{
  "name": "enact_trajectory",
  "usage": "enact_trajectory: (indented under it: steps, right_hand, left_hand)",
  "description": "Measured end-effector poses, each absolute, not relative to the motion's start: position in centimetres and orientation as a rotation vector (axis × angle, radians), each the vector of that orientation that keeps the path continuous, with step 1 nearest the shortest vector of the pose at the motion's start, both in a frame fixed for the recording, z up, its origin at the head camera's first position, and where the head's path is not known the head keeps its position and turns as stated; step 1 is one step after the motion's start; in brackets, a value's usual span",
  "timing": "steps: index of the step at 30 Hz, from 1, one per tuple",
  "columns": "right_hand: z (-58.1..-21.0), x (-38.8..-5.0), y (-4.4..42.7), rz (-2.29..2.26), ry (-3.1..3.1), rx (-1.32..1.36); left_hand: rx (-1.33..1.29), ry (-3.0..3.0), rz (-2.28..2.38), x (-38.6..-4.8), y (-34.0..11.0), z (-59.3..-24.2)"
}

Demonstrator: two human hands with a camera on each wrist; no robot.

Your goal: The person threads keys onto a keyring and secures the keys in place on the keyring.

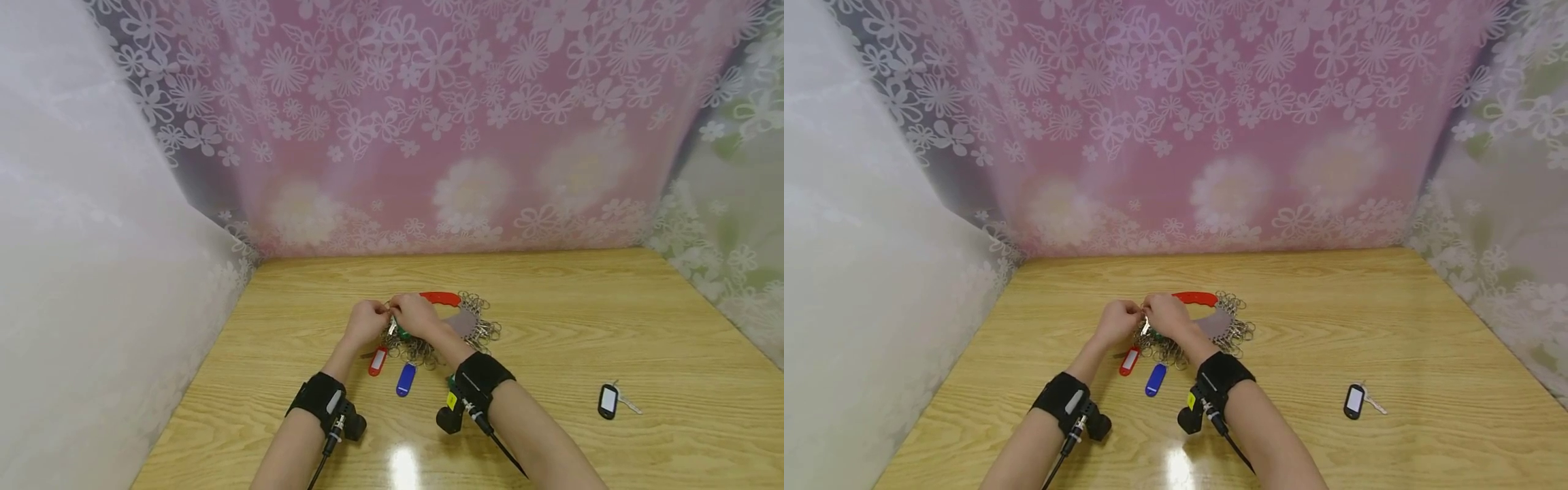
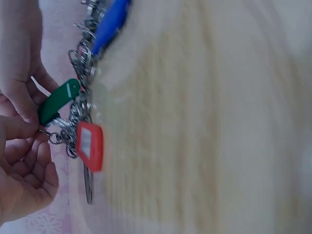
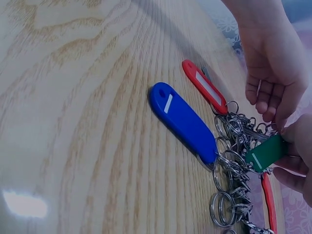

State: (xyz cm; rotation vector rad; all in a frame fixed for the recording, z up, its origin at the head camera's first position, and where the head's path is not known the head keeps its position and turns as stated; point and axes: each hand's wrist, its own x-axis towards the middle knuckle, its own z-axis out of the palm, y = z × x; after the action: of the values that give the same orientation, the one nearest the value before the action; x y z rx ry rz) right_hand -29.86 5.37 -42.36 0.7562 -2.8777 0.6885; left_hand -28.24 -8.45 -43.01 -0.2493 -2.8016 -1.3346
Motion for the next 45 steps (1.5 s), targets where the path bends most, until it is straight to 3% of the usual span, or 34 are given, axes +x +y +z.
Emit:
enact_trajectory:
  steps: [6, 29, 36, 41, 45]
  right_hand:
    - [-42.35, -29.95, 5.44, 0.64, -2.836, 0.814]
    - [-42.1, -29.35, 5.49, 0.54, -2.813, 0.847]
    - [-42.11, -29.31, 5.4, 0.656, -2.841, 0.753]
    - [-42.11, -29.55, 5.55, 0.799, -2.872, 0.661]
    - [-42.16, -29.74, 5.68, 0.888, -2.883, 0.67]
  left_hand:
    - [-0.033, -2.727, -1.591, -28.04, -8.31, -42.4]
    - [0.252, -2.514, -1.988, -28.44, -7.87, -42.76]
    - [0.105, -2.57, -1.943, -28.11, -8.21, -42.54]
    - [-0.154, -2.744, -1.598, -27.89, -8.27, -42.14]
    - [-0.214, -2.775, -1.443, -27.9, -8.11, -42.08]
